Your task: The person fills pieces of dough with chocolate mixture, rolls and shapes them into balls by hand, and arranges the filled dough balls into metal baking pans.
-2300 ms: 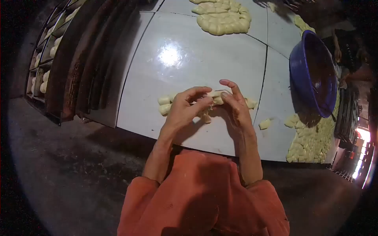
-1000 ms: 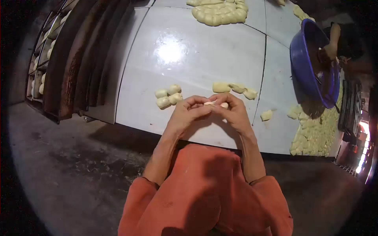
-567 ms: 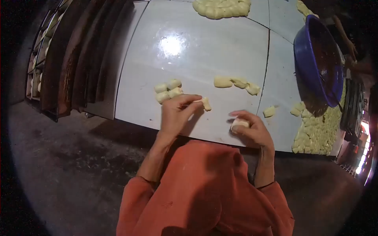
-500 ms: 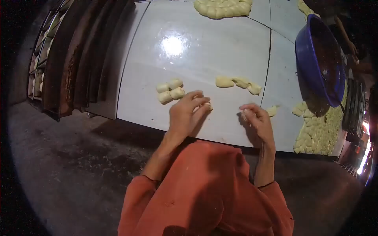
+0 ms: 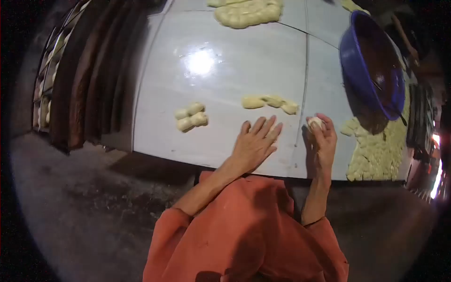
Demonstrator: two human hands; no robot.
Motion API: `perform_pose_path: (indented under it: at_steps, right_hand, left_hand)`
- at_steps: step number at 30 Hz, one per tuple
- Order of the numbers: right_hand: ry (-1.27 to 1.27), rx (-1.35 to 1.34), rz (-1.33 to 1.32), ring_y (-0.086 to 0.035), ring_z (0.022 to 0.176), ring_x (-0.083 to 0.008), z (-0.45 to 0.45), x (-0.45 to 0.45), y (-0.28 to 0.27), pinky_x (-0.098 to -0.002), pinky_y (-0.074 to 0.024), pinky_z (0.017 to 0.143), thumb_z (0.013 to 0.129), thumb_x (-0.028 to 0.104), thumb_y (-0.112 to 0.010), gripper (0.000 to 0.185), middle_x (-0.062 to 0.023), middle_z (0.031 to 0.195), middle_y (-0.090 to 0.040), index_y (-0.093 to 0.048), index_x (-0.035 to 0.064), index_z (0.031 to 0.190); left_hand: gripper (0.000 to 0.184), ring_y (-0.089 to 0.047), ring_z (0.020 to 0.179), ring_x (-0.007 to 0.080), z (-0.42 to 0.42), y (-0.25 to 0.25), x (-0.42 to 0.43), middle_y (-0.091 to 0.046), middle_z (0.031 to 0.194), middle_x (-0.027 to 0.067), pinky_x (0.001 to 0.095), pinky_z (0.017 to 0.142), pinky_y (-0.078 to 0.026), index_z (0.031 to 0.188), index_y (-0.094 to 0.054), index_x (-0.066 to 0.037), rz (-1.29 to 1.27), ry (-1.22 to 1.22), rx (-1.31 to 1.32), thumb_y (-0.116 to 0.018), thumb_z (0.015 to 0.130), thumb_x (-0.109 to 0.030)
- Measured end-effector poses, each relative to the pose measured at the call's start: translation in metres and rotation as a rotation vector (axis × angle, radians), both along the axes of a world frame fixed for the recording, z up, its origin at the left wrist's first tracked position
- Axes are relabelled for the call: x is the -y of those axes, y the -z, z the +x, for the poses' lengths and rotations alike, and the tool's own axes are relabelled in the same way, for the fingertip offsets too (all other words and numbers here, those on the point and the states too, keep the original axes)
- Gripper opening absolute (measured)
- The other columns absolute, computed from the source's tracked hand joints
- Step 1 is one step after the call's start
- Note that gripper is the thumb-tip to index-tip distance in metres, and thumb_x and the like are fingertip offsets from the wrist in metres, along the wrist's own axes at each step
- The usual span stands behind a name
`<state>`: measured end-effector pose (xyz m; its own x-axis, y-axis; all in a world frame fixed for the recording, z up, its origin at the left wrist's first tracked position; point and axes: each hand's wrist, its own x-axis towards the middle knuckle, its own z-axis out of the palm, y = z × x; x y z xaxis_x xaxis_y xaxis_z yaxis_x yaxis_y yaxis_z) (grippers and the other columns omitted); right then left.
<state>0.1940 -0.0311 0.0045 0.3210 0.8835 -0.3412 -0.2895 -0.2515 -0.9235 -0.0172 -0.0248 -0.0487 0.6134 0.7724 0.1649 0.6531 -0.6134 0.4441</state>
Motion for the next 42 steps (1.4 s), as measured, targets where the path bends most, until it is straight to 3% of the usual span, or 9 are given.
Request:
perform_pose_path:
  at_steps: [4, 5, 9, 14, 19, 24, 30, 35, 42]
  right_hand:
    - [0.044, 0.355, 0.086, -0.055, 0.097, -0.012, 0.011, 0.0, 0.005, -0.0225, -0.052, 0.066, 0.087, 0.01, -0.074, 0.016, -0.0088, 0.144, -0.041, -0.067, 0.0032, 0.1]
    - [0.079, 0.402, 0.159, -0.059, 0.095, -0.0122, 0.016, 0.001, 0.02, -0.0244, -0.0486, 0.079, 0.087, 0.001, -0.071, 0.016, -0.0061, 0.126, -0.056, -0.066, 0.0051, 0.102]
    - [0.076, 0.175, 0.091, -0.057, 0.075, -0.0081, 0.006, -0.01, 0.009, -0.0184, -0.0481, 0.06, 0.088, 0.004, -0.074, 0.024, -0.0011, 0.09, -0.061, -0.064, 0.004, 0.109]
    - [0.083, -0.133, 0.287, -0.062, 0.09, -0.0116, 0.002, -0.015, -0.002, -0.0256, -0.0544, 0.079, 0.088, -0.004, -0.067, 0.023, -0.0045, 0.097, -0.062, -0.06, -0.0018, 0.109]
    - [0.096, -0.549, 0.315, -0.063, 0.09, -0.0112, 0.012, -0.031, -0.035, -0.025, -0.0518, 0.079, 0.097, 0.007, -0.063, 0.014, -0.0028, 0.099, -0.063, -0.058, 0.0038, 0.109]
    - [0.041, -0.466, 0.307, -0.063, 0.088, -0.0118, 0.063, -0.056, -0.061, -0.0263, -0.0512, 0.079, 0.099, 0.014, -0.061, 0.013, -0.002, 0.097, -0.062, -0.058, 0.0071, 0.11]
    - [0.113, 0.347, 0.273, -0.065, 0.083, -0.0147, 0.205, -0.143, -0.101, -0.0304, -0.0529, 0.072, 0.096, 0.028, -0.066, 0.026, -0.0034, 0.092, -0.064, -0.06, 0.0053, 0.106]
    - [-0.638, 1.318, -0.254, -0.065, 0.091, -0.0295, 0.278, -0.203, -0.036, -0.0443, -0.0502, 0.085, 0.093, 0.026, -0.06, 0.027, -0.0141, 0.1, -0.069, -0.065, 0.0022, 0.105]
    - [-0.629, 0.883, -0.188, -0.062, 0.091, -0.0184, 0.279, -0.203, -0.037, -0.0351, -0.048, 0.086, 0.093, 0.025, -0.062, 0.023, -0.0058, 0.095, -0.069, -0.067, 0.0035, 0.101]
  left_hand:
    - [0.069, -0.048, 0.125, 0.0317, 0.0, -0.027, -0.004, -0.039, 0.153, 0.0199, 0.0493, 0.097, -0.035, 0.144, -0.048, -0.01, -0.055, 0.075, -0.014, -0.068, 0.087, -0.042]
    - [0.074, -0.048, 0.125, 0.03, 0.003, -0.033, -0.008, -0.041, 0.152, 0.0165, 0.0482, 0.099, -0.034, 0.145, -0.047, -0.01, -0.07, 0.003, 0.115, -0.072, 0.084, -0.043]
    - [0.076, -0.051, 0.123, 0.0274, 0.046, -0.05, -0.031, -0.046, 0.149, 0.0119, 0.046, 0.1, -0.032, 0.145, -0.049, -0.011, 0.051, -0.169, 0.407, -0.074, 0.082, -0.047]
    - [0.067, -0.053, 0.123, 0.0288, 0.098, -0.063, -0.053, -0.054, 0.142, 0.0169, 0.0453, 0.1, -0.038, 0.143, -0.05, -0.004, 0.136, -0.113, 0.587, -0.069, 0.09, -0.04]
    - [0.076, -0.064, 0.112, 0.0279, 0.158, -0.029, -0.057, -0.066, 0.123, 0.021, 0.0346, 0.094, -0.051, 0.147, -0.044, -0.001, -0.532, 0.017, 1.529, -0.079, 0.086, -0.03]
    - [0.104, -0.063, 0.114, 0.0245, 0.176, -0.051, -0.056, -0.054, 0.139, 0.0225, 0.0331, 0.094, -0.054, 0.161, -0.001, -0.013, -1.046, -0.034, 1.383, -0.074, 0.087, -0.001]
    - [0.058, -0.066, 0.104, 0.0155, 0.132, -0.029, -0.057, -0.059, 0.13, 0.021, 0.0268, 0.084, -0.056, 0.148, -0.041, -0.001, -1.306, -0.157, 1.211, -0.065, 0.095, -0.005]
    - [0.044, -0.06, 0.105, 0.0206, 0.099, -0.047, -0.078, -0.057, 0.126, 0.0173, 0.0332, 0.09, -0.052, 0.135, -0.053, 0.003, -1.286, -0.292, 1.033, -0.064, 0.094, -0.009]
    - [0.042, -0.058, 0.109, 0.0222, 0.088, -0.033, -0.062, -0.059, 0.122, 0.0165, 0.0375, 0.094, -0.051, 0.13, -0.054, 0.005, -1.415, -0.282, 1.017, -0.065, 0.092, -0.01]
